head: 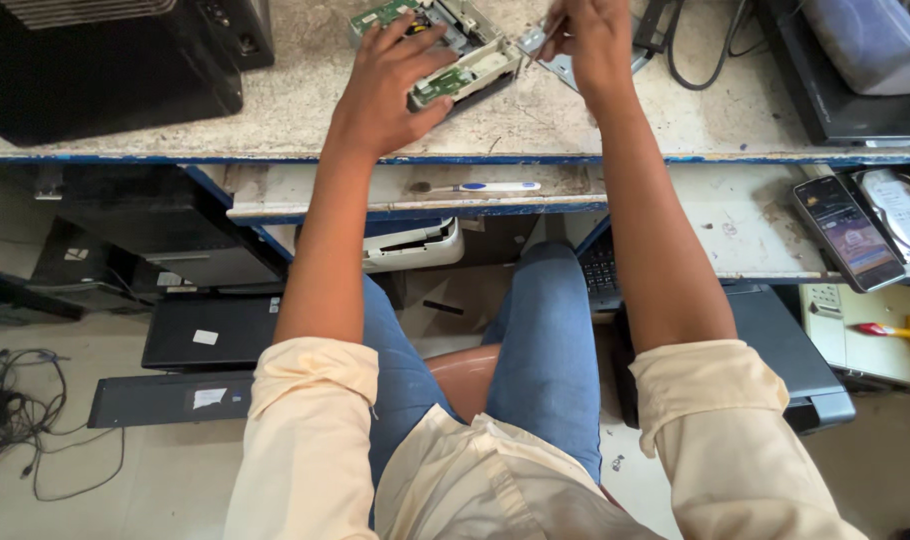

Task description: The person disassembles a computer optical drive using a screwdriver, removes the metal casing, and manipulates the internal circuit board and lens mechanism. They then reassemble the drive by placing the casing back and securing it with screws.

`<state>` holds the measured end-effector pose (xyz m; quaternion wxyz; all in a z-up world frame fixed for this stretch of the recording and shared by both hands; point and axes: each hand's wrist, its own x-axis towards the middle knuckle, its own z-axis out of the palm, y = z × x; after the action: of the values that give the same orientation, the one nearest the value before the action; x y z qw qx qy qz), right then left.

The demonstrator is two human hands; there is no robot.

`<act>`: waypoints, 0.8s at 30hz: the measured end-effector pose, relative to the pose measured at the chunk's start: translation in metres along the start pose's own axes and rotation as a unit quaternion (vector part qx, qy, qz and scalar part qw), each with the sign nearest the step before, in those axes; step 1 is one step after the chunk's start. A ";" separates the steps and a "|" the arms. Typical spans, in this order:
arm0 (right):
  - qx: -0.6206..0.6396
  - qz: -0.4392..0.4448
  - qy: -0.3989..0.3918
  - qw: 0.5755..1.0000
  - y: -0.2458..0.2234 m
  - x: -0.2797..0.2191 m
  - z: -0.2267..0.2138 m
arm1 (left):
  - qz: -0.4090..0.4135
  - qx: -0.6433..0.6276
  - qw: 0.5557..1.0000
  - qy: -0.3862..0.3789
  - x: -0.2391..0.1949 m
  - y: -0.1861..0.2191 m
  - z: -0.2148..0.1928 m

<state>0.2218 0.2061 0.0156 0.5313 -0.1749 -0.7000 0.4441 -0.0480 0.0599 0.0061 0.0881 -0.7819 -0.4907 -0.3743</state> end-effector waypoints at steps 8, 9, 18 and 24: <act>0.015 -0.060 0.027 0.998 0.004 -0.028 0.005 | -0.002 -0.071 0.997 0.005 -0.007 -0.011 0.002; 0.001 -0.076 0.005 0.997 0.000 -0.025 0.010 | 0.008 -0.066 0.998 0.009 -0.002 -0.013 0.000; -0.136 -0.160 -0.078 0.975 -0.024 -0.036 0.033 | -0.030 -0.018 0.999 -0.009 -0.002 0.001 -0.003; -0.101 -0.157 -0.047 0.981 -0.019 -0.036 0.030 | -0.037 -0.036 0.998 0.024 -0.005 -0.014 0.003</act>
<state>0.2124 0.1567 0.0082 0.5404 -0.0943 -0.7844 0.2895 -0.0597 0.0649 -0.0026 0.0578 -0.7565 -0.5033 -0.4136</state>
